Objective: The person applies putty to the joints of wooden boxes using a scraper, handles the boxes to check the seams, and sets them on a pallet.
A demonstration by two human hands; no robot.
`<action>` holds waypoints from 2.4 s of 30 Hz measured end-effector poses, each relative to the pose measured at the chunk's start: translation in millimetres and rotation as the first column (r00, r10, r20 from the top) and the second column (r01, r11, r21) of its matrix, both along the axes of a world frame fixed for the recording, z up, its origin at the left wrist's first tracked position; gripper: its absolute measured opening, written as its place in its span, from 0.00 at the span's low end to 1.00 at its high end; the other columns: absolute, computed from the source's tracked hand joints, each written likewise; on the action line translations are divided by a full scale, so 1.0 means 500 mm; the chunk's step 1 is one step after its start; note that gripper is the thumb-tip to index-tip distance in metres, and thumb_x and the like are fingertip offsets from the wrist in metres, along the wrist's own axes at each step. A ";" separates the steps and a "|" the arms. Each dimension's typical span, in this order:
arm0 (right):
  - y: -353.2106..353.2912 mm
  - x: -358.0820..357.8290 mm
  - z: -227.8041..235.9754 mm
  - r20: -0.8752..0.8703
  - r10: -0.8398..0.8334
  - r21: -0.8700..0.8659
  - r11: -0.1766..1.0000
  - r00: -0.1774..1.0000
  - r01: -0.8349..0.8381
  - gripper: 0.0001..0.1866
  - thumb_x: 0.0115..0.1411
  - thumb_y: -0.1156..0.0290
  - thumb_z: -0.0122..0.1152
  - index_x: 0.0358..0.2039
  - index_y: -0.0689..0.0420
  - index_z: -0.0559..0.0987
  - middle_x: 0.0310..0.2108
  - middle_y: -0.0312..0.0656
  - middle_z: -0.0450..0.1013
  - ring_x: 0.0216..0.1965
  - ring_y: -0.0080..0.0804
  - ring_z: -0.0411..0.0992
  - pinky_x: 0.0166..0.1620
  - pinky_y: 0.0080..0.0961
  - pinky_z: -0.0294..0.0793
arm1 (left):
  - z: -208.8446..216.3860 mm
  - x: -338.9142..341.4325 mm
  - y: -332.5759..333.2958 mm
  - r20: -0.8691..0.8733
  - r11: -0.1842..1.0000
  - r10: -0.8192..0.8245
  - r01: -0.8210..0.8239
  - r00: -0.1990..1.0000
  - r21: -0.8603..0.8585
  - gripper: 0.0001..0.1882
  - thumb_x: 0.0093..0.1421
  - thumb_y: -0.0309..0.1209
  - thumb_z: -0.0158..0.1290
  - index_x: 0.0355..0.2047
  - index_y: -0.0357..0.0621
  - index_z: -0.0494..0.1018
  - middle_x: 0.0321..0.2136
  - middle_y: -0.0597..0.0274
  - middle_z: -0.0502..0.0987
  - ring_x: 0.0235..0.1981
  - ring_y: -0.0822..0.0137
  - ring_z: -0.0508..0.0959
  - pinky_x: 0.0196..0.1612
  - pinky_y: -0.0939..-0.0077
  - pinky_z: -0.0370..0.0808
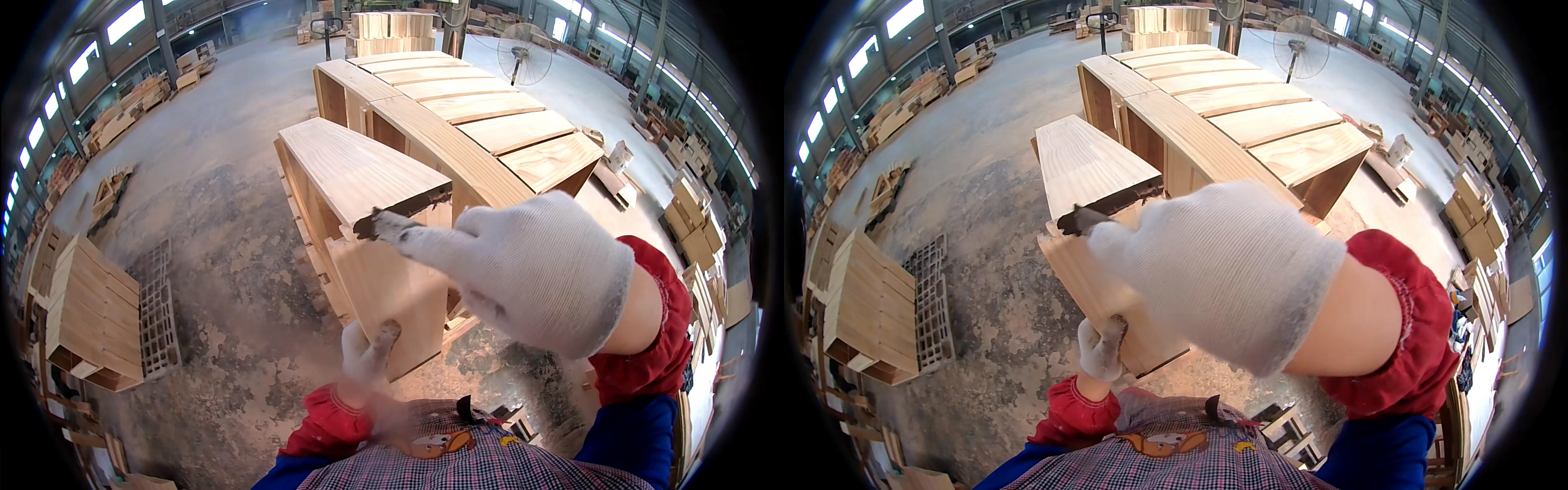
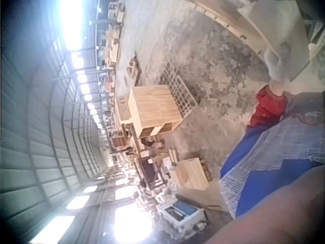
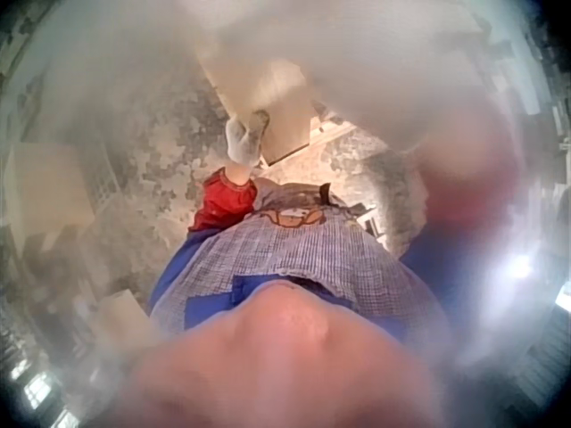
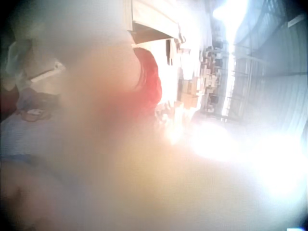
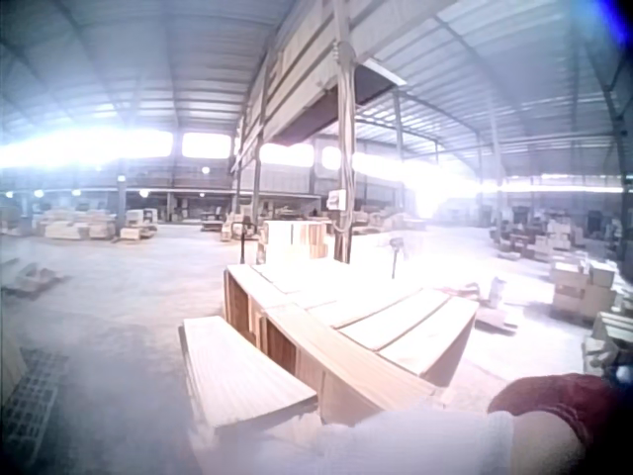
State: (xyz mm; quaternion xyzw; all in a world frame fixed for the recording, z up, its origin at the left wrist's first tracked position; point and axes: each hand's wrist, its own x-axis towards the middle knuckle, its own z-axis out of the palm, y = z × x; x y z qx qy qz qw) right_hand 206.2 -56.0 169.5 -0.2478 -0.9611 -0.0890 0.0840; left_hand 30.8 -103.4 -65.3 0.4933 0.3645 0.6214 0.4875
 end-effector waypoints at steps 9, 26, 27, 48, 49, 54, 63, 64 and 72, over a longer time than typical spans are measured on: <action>0.052 0.117 0.034 0.021 -0.234 0.018 0.972 0.972 0.234 0.20 0.49 0.77 0.51 0.45 0.52 0.75 0.22 0.43 0.73 0.22 0.36 0.73 0.28 0.30 0.72 | 0.028 0.015 -0.009 0.024 0.995 0.084 -0.082 0.996 -0.063 0.09 0.61 0.29 0.43 0.32 0.35 0.69 0.22 0.74 0.66 0.21 0.82 0.61 0.24 0.86 0.56; -0.060 0.196 -0.185 -0.678 -0.713 -0.659 0.484 0.176 -0.576 0.43 0.43 0.74 0.67 0.59 0.69 0.58 0.23 0.49 0.72 0.10 0.21 0.65 0.12 0.12 0.64 | -0.068 0.082 -0.016 -0.562 0.951 -0.265 0.308 0.784 -0.019 0.29 0.51 0.44 0.58 0.49 0.37 0.68 0.42 0.49 0.75 0.41 0.56 0.77 0.44 0.68 0.74; -0.068 0.205 -0.206 -0.689 -0.716 -0.638 0.523 0.115 -0.565 0.42 0.44 0.73 0.66 0.59 0.69 0.57 0.23 0.49 0.72 0.10 0.22 0.65 0.12 0.13 0.63 | -0.087 0.088 -0.016 -0.569 0.946 -0.252 0.324 0.783 0.027 0.30 0.52 0.45 0.58 0.49 0.36 0.69 0.42 0.49 0.74 0.41 0.57 0.76 0.44 0.68 0.74; -0.196 0.240 -0.371 -0.480 -0.867 -0.716 0.477 -0.137 -0.509 0.39 0.49 0.63 0.64 0.58 0.66 0.60 0.24 0.53 0.73 0.10 0.27 0.65 0.12 0.16 0.62 | 0.031 -0.117 0.167 -0.433 0.789 0.243 0.083 0.868 0.609 0.28 0.52 0.21 0.54 0.55 0.40 0.62 0.52 0.55 0.67 0.54 0.58 0.68 0.56 0.61 0.67; -0.184 0.228 -0.368 -0.483 -0.869 -0.695 0.454 -0.106 -0.557 0.39 0.49 0.63 0.64 0.58 0.66 0.60 0.24 0.54 0.73 0.10 0.27 0.65 0.12 0.16 0.62 | 0.009 -0.166 0.148 -0.410 0.832 0.264 0.009 0.873 0.555 0.28 0.51 0.21 0.55 0.54 0.41 0.62 0.52 0.55 0.67 0.53 0.58 0.68 0.56 0.60 0.67; -0.124 0.128 -0.378 -0.400 -0.916 -0.673 0.261 0.043 -0.692 0.35 0.50 0.66 0.61 0.56 0.68 0.62 0.30 0.58 0.74 0.13 0.30 0.67 0.15 0.17 0.66 | 0.050 -0.336 0.050 0.208 0.896 0.154 -0.226 0.966 0.383 0.21 0.55 0.26 0.50 0.51 0.43 0.65 0.48 0.55 0.70 0.50 0.59 0.71 0.50 0.58 0.73; 0.033 -0.170 -0.464 -0.323 -0.912 -0.746 0.082 0.251 -0.661 0.31 0.58 0.65 0.56 0.59 0.64 0.58 0.30 0.49 0.72 0.18 0.27 0.70 0.20 0.19 0.70 | 0.009 -0.657 0.005 0.435 0.943 0.191 -0.288 0.880 0.169 0.18 0.61 0.31 0.42 0.48 0.32 0.67 0.45 0.47 0.74 0.45 0.56 0.76 0.47 0.61 0.76; 0.052 -0.216 -0.478 -0.291 -0.932 -0.748 0.079 0.218 -0.659 0.33 0.58 0.62 0.56 0.59 0.64 0.57 0.31 0.48 0.72 0.18 0.26 0.70 0.20 0.19 0.70 | 0.006 -0.697 0.008 0.536 0.975 0.122 -0.202 0.835 0.092 0.19 0.61 0.31 0.42 0.48 0.31 0.67 0.46 0.46 0.73 0.45 0.56 0.76 0.47 0.60 0.76; 0.145 -0.518 -0.498 -0.179 -0.938 -0.768 -0.056 0.298 -0.638 0.32 0.58 0.65 0.57 0.59 0.63 0.58 0.31 0.45 0.72 0.21 0.25 0.70 0.24 0.19 0.71 | -0.078 -0.963 0.096 0.130 0.948 0.046 -0.084 0.990 0.306 0.26 0.59 0.29 0.47 0.58 0.40 0.57 0.58 0.50 0.61 0.58 0.51 0.64 0.57 0.53 0.66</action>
